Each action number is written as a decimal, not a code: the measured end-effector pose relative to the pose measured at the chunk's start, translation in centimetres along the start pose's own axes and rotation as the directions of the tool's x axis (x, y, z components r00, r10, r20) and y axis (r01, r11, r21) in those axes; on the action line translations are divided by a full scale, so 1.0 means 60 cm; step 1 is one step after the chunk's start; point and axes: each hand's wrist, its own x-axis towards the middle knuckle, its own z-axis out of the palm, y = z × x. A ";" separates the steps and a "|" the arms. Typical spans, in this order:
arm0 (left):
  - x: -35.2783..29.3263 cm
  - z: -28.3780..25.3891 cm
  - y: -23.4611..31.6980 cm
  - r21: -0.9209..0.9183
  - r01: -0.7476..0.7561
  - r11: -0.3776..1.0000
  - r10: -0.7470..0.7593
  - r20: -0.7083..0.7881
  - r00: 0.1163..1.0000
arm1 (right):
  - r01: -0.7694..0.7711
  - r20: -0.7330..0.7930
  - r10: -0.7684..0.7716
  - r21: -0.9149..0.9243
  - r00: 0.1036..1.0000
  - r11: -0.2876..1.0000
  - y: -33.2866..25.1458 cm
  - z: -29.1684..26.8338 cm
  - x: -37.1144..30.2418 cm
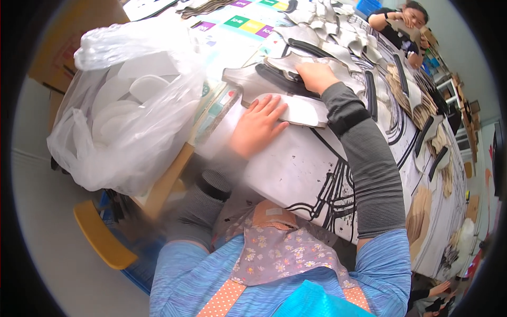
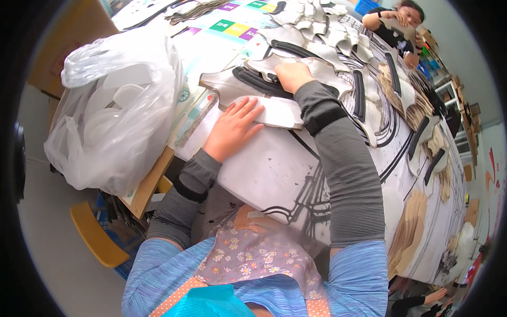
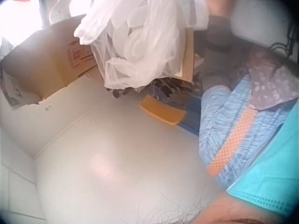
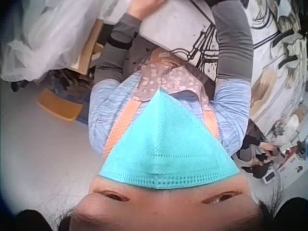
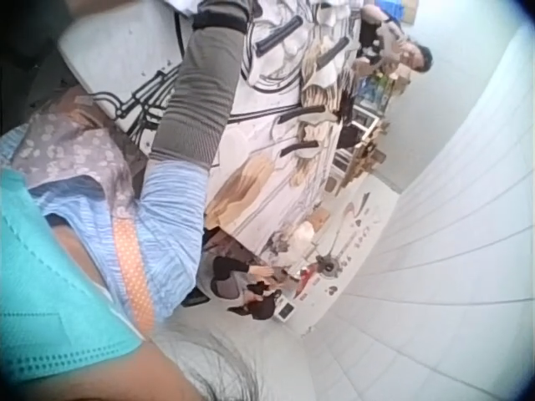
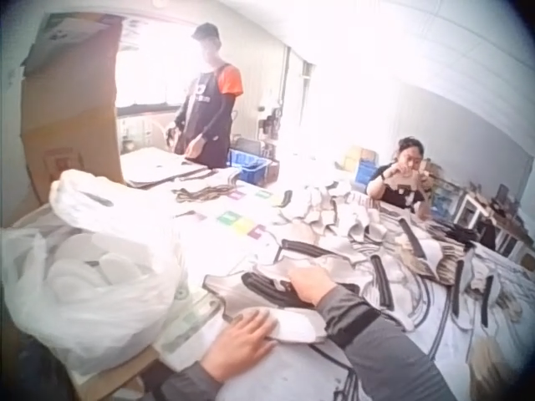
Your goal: Manually aligning and stacking various shoe upper components and interior padding pieces at a manufacturing workstation.
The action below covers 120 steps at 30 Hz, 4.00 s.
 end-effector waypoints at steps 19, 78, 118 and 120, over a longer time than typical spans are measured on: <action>0.006 -0.014 -0.023 -0.285 0.037 0.958 -0.204 -0.587 0.784 | 0.264 -0.393 -0.148 0.260 0.907 0.929 0.274 -0.128 -0.717; -0.110 -0.016 0.172 -0.439 0.382 0.813 -0.486 -0.152 0.860 | -0.945 0.494 0.824 0.295 0.278 0.142 0.120 -0.044 -0.931; -0.019 0.025 0.347 -0.409 0.319 0.855 -0.140 0.410 0.901 | -0.711 0.043 0.891 0.621 0.451 0.330 -0.162 -0.058 -0.700; -0.019 0.024 0.345 -0.396 0.316 0.862 -0.143 0.408 0.902 | -0.704 0.060 0.889 0.635 0.454 0.317 -0.162 -0.060 -0.700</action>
